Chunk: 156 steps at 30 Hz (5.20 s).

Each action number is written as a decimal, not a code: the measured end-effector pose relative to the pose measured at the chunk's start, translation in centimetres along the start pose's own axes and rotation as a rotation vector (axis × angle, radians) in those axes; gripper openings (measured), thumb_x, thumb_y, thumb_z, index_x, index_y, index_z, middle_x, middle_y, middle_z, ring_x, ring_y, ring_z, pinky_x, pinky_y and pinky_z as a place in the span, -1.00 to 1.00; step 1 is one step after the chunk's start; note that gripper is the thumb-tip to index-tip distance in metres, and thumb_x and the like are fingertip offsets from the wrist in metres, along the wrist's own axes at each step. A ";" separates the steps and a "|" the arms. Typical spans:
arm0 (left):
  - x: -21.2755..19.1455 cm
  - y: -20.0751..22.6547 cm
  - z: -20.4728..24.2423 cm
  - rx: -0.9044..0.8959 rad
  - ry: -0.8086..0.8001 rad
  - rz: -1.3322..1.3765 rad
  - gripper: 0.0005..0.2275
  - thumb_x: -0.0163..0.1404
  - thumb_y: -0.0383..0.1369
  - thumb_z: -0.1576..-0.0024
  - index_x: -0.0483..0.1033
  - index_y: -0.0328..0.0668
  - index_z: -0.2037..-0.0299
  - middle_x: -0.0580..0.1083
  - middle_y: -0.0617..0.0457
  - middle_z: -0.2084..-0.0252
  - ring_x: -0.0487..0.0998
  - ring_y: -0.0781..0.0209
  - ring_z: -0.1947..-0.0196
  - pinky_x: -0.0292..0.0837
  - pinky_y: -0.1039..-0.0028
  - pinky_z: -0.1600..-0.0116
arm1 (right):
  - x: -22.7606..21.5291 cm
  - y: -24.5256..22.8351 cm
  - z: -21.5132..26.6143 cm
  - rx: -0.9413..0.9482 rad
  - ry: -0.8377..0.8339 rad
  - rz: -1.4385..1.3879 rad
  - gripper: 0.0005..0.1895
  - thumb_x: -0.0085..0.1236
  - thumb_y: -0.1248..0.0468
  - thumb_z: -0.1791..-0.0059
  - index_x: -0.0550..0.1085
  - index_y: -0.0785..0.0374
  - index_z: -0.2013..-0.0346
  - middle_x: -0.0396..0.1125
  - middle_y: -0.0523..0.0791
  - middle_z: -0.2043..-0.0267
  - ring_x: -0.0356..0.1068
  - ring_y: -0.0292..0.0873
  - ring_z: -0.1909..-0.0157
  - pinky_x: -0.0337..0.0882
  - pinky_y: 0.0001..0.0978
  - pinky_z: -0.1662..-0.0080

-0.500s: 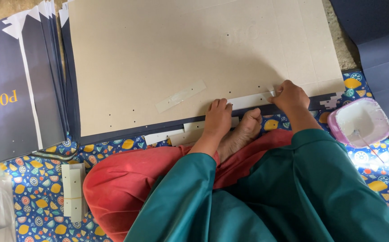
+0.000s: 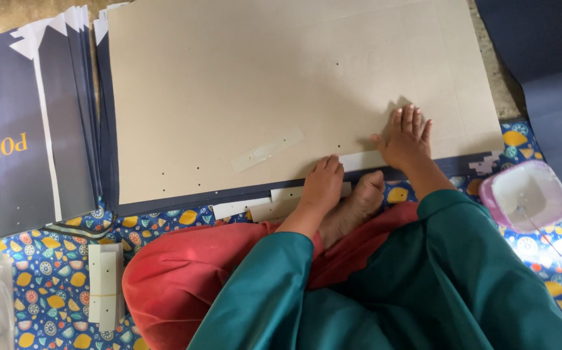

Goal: The person applies glue to cardboard reinforcement strips using a brush and presses them onto the interior top edge of paper shopping bags.

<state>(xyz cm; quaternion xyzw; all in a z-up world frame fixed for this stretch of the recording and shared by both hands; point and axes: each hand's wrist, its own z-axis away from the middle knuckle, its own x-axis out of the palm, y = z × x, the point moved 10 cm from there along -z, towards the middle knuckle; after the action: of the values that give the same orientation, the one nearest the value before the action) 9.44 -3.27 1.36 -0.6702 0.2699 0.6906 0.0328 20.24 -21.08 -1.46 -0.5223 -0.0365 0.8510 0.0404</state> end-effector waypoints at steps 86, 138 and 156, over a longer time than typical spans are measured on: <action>-6.0 2.0 4.1 -0.162 -0.373 0.014 -0.49 -0.17 -0.55 -0.29 0.12 -0.16 -0.48 -0.06 -0.14 -0.59 -0.07 -0.10 -0.58 -0.58 -0.52 -0.47 | 2.2 6.3 1.6 0.121 0.105 -0.086 -0.61 -0.10 0.02 -0.13 0.62 -0.04 -0.08 0.50 -0.05 0.00 0.47 0.16 -0.13 0.53 0.12 -0.02; -31.7 -10.8 22.6 0.181 0.384 1.849 -0.48 0.22 -0.67 -0.01 0.54 -0.28 -0.24 0.57 -0.08 -0.15 0.62 0.24 -0.09 0.55 0.40 -0.19 | -17.4 -35.4 38.2 -1.003 0.860 -0.629 -0.32 0.59 0.18 0.19 0.57 0.44 -0.14 0.44 0.09 0.01 0.54 0.14 0.11 0.53 -0.19 0.04; -29.7 -25.4 31.1 -0.042 0.512 1.791 -0.53 0.34 -0.52 0.00 0.59 -0.14 -0.16 0.59 -0.07 -0.07 0.61 -0.01 -0.09 0.43 0.14 -0.27 | -12.3 -51.4 38.0 -1.196 0.729 -0.497 -0.40 0.57 0.31 0.08 0.56 0.60 -0.15 0.42 0.25 0.06 0.53 0.30 0.12 0.52 0.01 0.04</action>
<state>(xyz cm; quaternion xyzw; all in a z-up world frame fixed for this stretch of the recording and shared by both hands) -5.49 40.75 19.63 -0.3444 0.6728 0.2942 -0.5849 -6.55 27.98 31.93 -0.6809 -0.5949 0.4243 -0.0499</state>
